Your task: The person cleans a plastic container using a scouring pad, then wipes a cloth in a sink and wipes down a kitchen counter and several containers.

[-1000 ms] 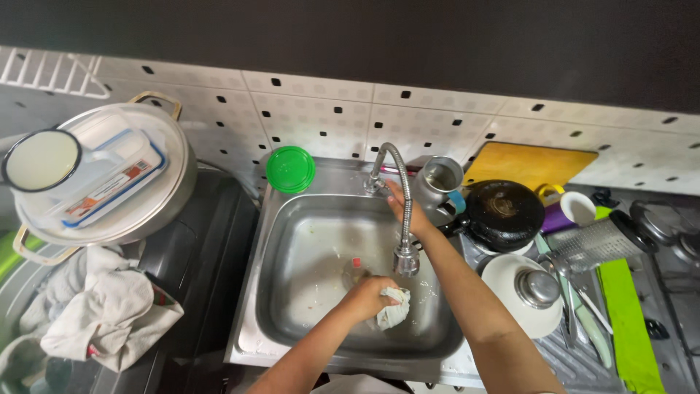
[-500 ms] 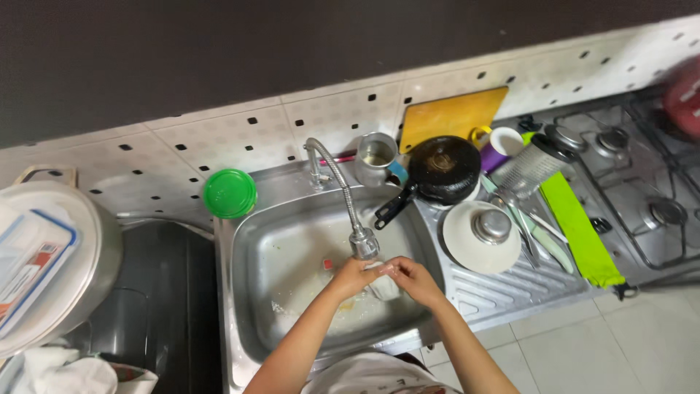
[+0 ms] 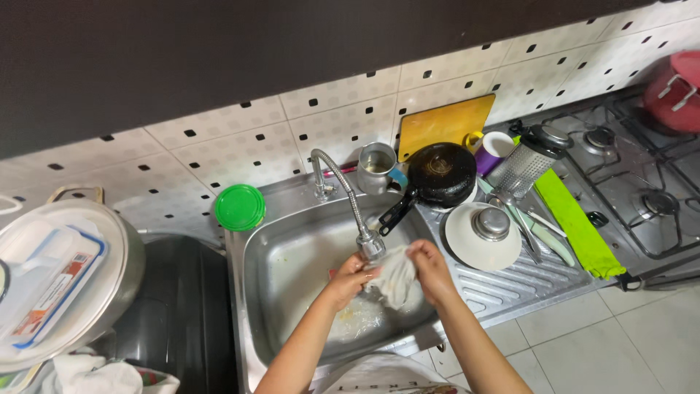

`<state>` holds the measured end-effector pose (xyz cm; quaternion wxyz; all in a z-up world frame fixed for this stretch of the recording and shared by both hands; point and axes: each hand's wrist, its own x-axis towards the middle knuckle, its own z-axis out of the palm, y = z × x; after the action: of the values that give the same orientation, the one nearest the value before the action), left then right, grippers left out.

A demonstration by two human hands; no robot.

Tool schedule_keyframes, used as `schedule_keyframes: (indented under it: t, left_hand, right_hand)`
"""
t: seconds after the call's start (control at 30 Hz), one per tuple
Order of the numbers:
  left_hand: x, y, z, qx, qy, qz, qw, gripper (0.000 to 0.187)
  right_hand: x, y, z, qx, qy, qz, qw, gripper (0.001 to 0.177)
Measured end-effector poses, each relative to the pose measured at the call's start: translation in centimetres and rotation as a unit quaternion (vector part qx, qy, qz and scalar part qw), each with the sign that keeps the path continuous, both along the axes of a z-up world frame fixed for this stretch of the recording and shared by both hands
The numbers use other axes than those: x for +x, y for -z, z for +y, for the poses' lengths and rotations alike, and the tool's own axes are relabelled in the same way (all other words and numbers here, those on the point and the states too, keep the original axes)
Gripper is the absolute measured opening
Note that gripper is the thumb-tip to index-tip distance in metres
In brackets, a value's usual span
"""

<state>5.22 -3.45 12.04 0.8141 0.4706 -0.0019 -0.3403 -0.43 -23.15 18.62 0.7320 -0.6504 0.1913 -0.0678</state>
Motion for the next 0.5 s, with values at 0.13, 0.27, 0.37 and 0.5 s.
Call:
schedule_keyframes:
  t: [0.13,0.27,0.37,0.5]
  left_hand:
    - [-0.5,3.1,-0.6,0.045,0.072,-0.074,0.994,0.051]
    - [0.1,10.6,-1.1,0.075,0.051,-0.065,0.994,0.039]
    - [-1.4,2.7,-1.2,0.066,0.051,-0.072,0.994,0.034]
    - [-1.2,1.9,0.8,0.112,0.049,-0.091,0.988,0.037]
  right_hand:
    - [2.0,-1.9,1.7,0.011,0.068,-0.005,0.998,0.01]
    - [2.0,-1.6,6.2,-0.326,0.008,-0.058,0.944,0.022]
    - [1.2,0.2,4.8,-0.388,0.023,-0.138,0.911,0.023]
    - [0.7,4.2,0.9,-0.265,0.048,0.031,0.962,0.019]
